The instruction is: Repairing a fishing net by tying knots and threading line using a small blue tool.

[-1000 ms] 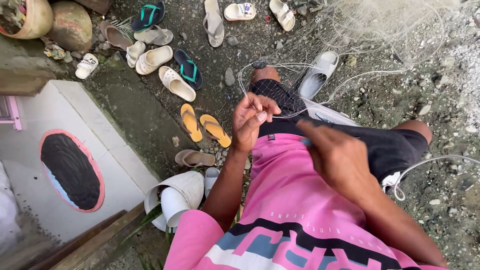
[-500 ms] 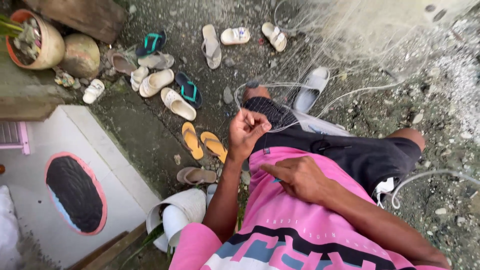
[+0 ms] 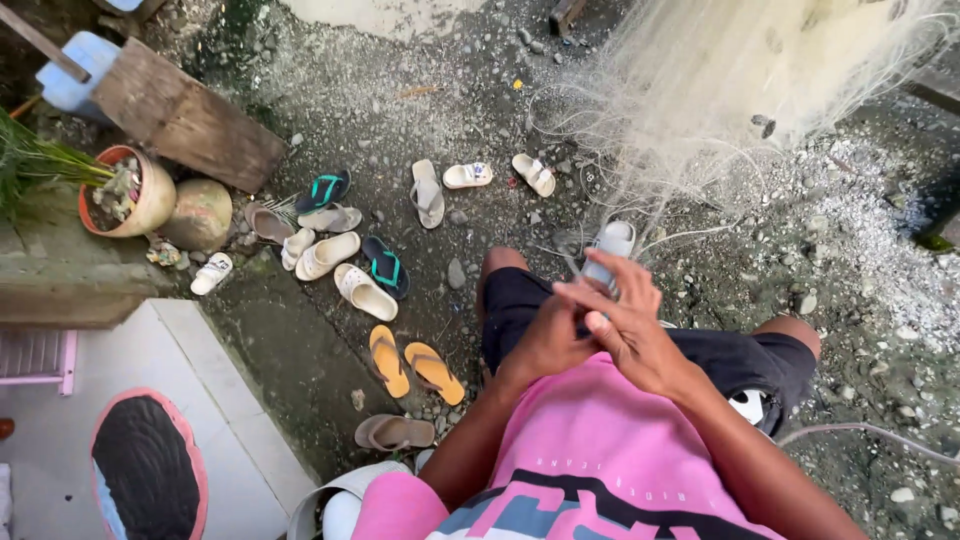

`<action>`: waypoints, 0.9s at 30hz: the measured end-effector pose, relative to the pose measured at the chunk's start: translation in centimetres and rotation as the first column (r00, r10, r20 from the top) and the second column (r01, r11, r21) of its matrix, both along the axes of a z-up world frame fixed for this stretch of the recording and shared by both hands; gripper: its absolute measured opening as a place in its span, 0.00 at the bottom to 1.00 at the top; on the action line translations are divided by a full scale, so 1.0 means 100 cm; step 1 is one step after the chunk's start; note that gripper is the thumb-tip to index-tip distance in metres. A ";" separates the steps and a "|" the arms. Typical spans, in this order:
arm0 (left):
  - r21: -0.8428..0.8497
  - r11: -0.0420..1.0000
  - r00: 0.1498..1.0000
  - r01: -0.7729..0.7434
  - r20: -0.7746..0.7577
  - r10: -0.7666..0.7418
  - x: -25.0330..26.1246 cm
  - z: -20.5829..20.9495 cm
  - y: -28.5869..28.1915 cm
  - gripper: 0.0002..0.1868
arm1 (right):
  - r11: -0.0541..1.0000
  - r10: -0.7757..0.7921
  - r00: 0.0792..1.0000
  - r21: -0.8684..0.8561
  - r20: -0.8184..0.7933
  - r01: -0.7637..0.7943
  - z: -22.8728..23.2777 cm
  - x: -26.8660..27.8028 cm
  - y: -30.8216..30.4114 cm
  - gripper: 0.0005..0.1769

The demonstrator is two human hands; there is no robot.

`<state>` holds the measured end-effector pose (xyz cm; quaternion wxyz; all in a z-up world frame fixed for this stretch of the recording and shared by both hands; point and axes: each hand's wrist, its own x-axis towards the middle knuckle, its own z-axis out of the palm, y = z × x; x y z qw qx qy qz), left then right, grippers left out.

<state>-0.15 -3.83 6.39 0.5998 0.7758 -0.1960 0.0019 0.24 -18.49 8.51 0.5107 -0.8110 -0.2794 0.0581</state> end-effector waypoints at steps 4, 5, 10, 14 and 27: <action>0.110 0.993 0.996 0.046 0.070 -0.054 0.003 -0.024 -0.016 0.06 | 0.997 -0.019 1.000 -0.077 0.003 0.019 0.002 -0.002 -0.011 0.23; 0.187 0.980 0.990 0.071 0.108 -0.093 0.003 -0.032 -0.018 0.05 | 0.981 -0.024 0.998 -0.193 0.057 0.035 0.004 -0.002 -0.016 0.22; 0.286 0.944 0.955 0.162 0.195 -0.223 0.005 -0.042 -0.011 0.07 | 0.952 -0.056 0.997 -0.297 0.059 0.071 0.024 -0.016 -0.041 0.25; 0.152 0.985 0.994 0.082 0.063 -0.093 0.013 -0.028 0.006 0.10 | 0.993 -0.111 0.994 0.033 0.013 0.110 0.049 -0.037 -0.068 0.31; -0.014 0.995 0.992 -0.103 -0.079 0.102 0.025 -0.023 0.020 0.10 | 0.905 -0.069 0.950 0.382 -0.305 0.188 0.032 -0.051 -0.079 0.21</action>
